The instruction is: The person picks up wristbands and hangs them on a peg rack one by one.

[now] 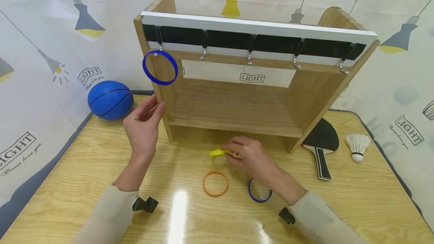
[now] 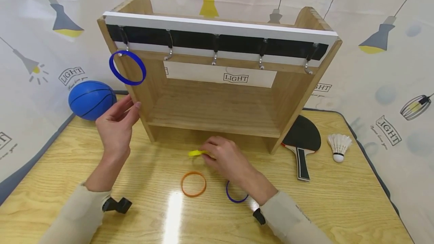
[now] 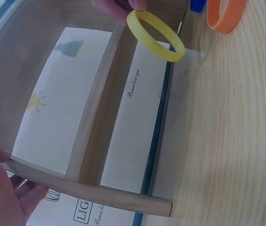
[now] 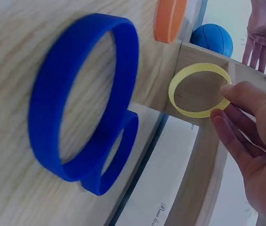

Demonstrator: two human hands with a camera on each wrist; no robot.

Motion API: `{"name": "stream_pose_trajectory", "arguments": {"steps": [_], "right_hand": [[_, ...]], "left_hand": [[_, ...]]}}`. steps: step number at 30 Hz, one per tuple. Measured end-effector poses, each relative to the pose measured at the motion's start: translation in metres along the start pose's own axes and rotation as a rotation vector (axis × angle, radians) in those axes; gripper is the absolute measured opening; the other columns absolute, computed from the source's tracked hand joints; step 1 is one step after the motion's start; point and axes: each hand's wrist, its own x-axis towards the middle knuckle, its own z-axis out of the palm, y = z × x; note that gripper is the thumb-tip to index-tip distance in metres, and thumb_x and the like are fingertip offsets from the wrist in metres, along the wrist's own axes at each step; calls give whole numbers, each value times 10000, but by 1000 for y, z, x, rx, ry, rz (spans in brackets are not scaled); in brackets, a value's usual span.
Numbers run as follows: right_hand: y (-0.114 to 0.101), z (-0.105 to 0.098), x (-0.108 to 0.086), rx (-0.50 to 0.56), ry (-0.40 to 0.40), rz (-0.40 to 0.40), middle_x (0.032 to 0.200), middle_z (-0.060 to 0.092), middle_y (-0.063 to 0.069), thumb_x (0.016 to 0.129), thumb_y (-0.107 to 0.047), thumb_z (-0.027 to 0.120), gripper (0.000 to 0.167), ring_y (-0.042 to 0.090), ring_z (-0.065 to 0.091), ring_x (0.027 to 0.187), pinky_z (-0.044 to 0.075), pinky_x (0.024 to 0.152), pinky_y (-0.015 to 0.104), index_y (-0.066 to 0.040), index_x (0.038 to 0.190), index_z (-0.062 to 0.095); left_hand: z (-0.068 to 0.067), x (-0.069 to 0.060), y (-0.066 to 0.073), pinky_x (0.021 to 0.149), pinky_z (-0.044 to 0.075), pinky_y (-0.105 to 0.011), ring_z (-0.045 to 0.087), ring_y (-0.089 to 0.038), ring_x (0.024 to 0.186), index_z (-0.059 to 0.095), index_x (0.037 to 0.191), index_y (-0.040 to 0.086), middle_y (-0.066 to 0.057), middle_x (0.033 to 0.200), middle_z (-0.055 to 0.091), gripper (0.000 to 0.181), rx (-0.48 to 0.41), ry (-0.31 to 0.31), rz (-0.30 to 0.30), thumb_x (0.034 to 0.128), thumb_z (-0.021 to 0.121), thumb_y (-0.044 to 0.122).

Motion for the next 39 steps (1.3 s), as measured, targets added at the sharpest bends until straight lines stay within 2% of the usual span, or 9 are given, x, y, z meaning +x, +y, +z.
{"name": "stream_pose_trajectory", "arguments": {"steps": [7,12,17,23,28,35,39], "right_hand": [[-8,-11,11,32,5,26,917,709,31,816,-52,802,152,147,670,794,558,640,195,-59,962,760],[-16,-26,23,139,54,59,894,713,23,828,-48,790,154,112,648,728,550,604,193,-52,978,757],[-28,-47,38,274,80,115,912,719,-8,837,-61,788,173,61,641,745,554,625,181,-57,1007,755],[-44,-74,62,448,181,179,948,721,-61,840,-87,791,205,104,674,773,579,654,261,-100,1042,756],[-57,-92,81,593,254,244,955,735,-26,837,-68,788,217,179,688,777,584,650,304,-76,1050,751],[-67,-103,99,713,342,300,1006,729,37,866,-86,765,212,253,689,857,587,744,335,-57,1075,742],[-72,-105,107,769,403,344,995,727,77,869,-119,769,217,284,673,843,586,751,342,-55,1075,744]], "left_hand": [[-1,0,0,768,570,-234,714,-200,915,755,1103,61,-133,1062,719,290,1,-1,-2,819,807,91],[-1,0,0,776,568,-234,713,-185,914,752,1109,61,-133,1068,717,295,2,-6,-3,821,805,90],[0,-1,1,778,570,-239,712,-213,922,749,1116,57,-138,1073,716,300,-6,-13,-3,822,803,83],[0,-1,1,770,572,-241,711,-234,926,752,1110,60,-137,1069,717,295,-17,-9,-12,821,805,91],[0,0,0,761,573,-241,712,-230,922,754,1106,62,-136,1065,718,289,-9,-7,-8,823,804,92],[0,0,0,761,573,-238,715,-219,909,756,1100,61,-137,1057,719,286,-1,0,-6,820,808,91],[-1,0,-1,763,572,-237,712,-231,923,756,1103,68,-133,1061,719,285,11,2,-6,823,806,95]]}}
